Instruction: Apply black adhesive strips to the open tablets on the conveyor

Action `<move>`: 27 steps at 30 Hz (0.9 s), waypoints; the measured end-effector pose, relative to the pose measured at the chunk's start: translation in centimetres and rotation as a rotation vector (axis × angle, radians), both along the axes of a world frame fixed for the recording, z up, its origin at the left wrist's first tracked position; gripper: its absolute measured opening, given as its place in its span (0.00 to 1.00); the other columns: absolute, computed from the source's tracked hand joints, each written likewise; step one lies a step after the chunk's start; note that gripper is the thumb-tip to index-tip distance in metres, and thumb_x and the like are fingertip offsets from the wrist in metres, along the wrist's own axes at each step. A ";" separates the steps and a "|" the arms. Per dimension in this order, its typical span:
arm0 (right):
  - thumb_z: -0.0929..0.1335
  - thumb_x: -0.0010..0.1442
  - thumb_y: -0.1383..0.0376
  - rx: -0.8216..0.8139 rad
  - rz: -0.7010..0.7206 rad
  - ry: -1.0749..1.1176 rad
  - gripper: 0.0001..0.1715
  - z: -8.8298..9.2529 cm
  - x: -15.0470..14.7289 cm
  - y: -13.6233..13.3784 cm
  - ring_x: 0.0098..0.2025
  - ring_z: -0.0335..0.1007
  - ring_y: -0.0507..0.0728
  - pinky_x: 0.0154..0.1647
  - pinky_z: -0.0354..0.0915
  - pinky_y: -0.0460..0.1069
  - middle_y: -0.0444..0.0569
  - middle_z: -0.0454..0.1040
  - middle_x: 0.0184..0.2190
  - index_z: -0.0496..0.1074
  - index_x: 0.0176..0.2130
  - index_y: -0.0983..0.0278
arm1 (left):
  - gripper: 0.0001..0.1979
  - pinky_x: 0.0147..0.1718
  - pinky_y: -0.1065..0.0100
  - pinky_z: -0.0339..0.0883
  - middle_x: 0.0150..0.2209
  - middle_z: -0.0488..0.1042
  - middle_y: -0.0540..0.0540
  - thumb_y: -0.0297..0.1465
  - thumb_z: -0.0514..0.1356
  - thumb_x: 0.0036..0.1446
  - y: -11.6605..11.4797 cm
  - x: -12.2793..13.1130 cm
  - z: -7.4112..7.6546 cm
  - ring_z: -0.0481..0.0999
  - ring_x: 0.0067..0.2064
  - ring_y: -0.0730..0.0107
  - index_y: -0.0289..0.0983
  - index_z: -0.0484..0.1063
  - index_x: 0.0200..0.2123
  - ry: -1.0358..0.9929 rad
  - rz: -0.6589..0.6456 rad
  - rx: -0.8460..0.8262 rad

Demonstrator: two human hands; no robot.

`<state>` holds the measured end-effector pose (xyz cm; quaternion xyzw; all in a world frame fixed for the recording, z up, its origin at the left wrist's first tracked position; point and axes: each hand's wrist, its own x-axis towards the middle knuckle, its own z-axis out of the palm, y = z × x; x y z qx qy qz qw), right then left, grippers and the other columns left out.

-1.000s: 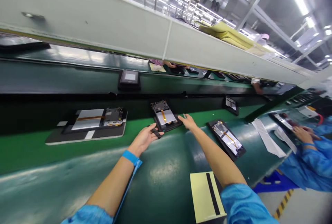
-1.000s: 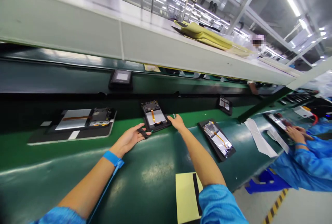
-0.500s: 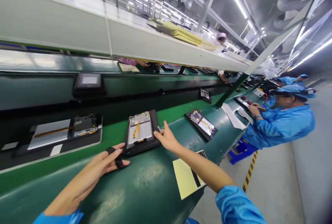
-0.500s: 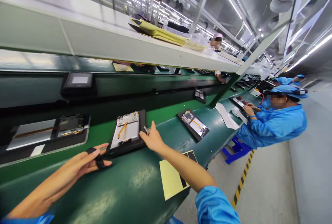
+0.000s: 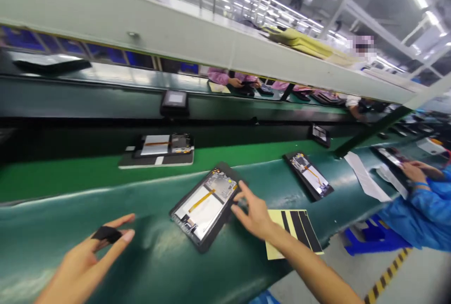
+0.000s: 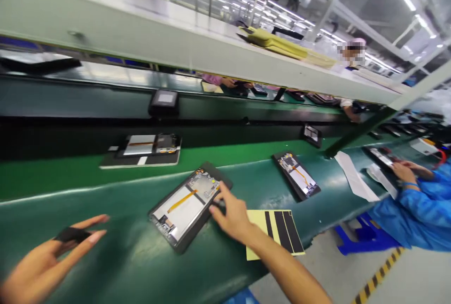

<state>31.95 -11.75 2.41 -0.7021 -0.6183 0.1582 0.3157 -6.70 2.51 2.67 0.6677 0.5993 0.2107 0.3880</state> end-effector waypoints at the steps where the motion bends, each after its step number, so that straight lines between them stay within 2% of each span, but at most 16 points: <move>1: 0.66 0.65 0.57 0.014 -0.073 -0.028 0.41 -0.1 1.5 1.3 0.45 0.78 0.57 0.50 0.71 0.52 0.49 0.79 0.48 0.53 0.71 0.60 | 0.35 0.51 0.49 0.76 0.50 0.82 0.46 0.65 0.62 0.39 -1.4 0.6 0.5 0.81 0.51 0.40 0.47 0.83 0.41 -0.045 -0.020 -0.064; 4: 0.65 0.65 0.56 -0.082 -0.196 -0.105 0.42 -0.5 4.9 4.4 0.42 0.78 0.58 0.48 0.71 0.55 0.52 0.77 0.54 0.52 0.72 0.62 | 0.34 0.56 0.53 0.72 0.54 0.80 0.44 0.60 0.65 0.43 -4.6 3.3 1.1 0.78 0.56 0.43 0.45 0.82 0.47 -0.209 -0.140 -0.261; 7: 0.66 0.64 0.57 -0.201 -0.176 -0.149 0.41 -1.3 6.1 5.3 0.40 0.79 0.59 0.45 0.72 0.55 0.52 0.78 0.54 0.53 0.72 0.61 | 0.35 0.60 0.51 0.68 0.59 0.76 0.43 0.56 0.67 0.46 -5.8 5.2 0.6 0.76 0.59 0.43 0.44 0.79 0.54 -0.264 -0.206 -0.347; 10: 0.65 0.65 0.57 -0.210 -0.154 -0.184 0.40 -2.1 5.9 4.4 0.38 0.79 0.59 0.43 0.73 0.55 0.51 0.79 0.52 0.54 0.71 0.60 | 0.33 0.61 0.52 0.66 0.60 0.75 0.42 0.52 0.67 0.50 -5.5 5.8 -0.1 0.74 0.61 0.45 0.43 0.78 0.56 -0.308 -0.248 -0.349; 13: 0.65 0.66 0.56 -0.167 -0.144 -0.207 0.39 -2.8 4.8 1.7 0.39 0.80 0.60 0.42 0.74 0.55 0.50 0.82 0.46 0.54 0.71 0.62 | 0.31 0.61 0.54 0.66 0.60 0.75 0.43 0.50 0.65 0.53 -4.6 5.6 -0.1 0.75 0.59 0.46 0.42 0.77 0.57 -0.308 -0.259 -0.322; 16: 0.63 0.68 0.56 -0.117 -0.056 -0.206 0.39 -3.0 2.9 -2.1 0.38 0.82 0.60 0.39 0.75 0.54 0.49 0.82 0.39 0.52 0.72 0.63 | 0.31 0.57 0.56 0.69 0.55 0.79 0.44 0.51 0.65 0.53 -3.8 5.0 0.3 0.78 0.54 0.47 0.43 0.77 0.57 -0.211 -0.215 -0.259; 20: 0.63 0.69 0.59 -0.112 0.101 -0.202 0.39 -2.3 0.5 -6.0 0.31 0.81 0.58 0.32 0.75 0.50 0.46 0.82 0.36 0.47 0.73 0.60 | 0.30 0.45 0.61 0.73 0.46 0.83 0.44 0.52 0.62 0.54 -3.1 3.9 1.0 0.81 0.45 0.50 0.43 0.78 0.55 -0.023 -0.225 -0.163; 23: 0.63 0.70 0.60 -0.056 0.100 -0.234 0.37 -1.3 0.1 -6.2 0.26 0.79 0.56 0.27 0.73 0.48 0.45 0.82 0.37 0.49 0.73 0.59 | 0.29 0.37 0.64 0.72 0.46 0.83 0.45 0.52 0.55 0.60 -3.0 3.4 1.5 0.81 0.39 0.54 0.44 0.76 0.57 0.138 -0.267 -0.099; 27: 0.64 0.70 0.59 0.024 0.087 -0.233 0.33 -0.2 -0.1 -3.9 0.21 0.75 0.53 0.27 0.73 0.48 0.47 0.83 0.39 0.58 0.70 0.60 | 0.28 0.36 0.63 0.71 0.46 0.83 0.46 0.51 0.52 0.61 -3.2 3.1 1.7 0.81 0.36 0.55 0.45 0.74 0.57 0.330 -0.191 0.041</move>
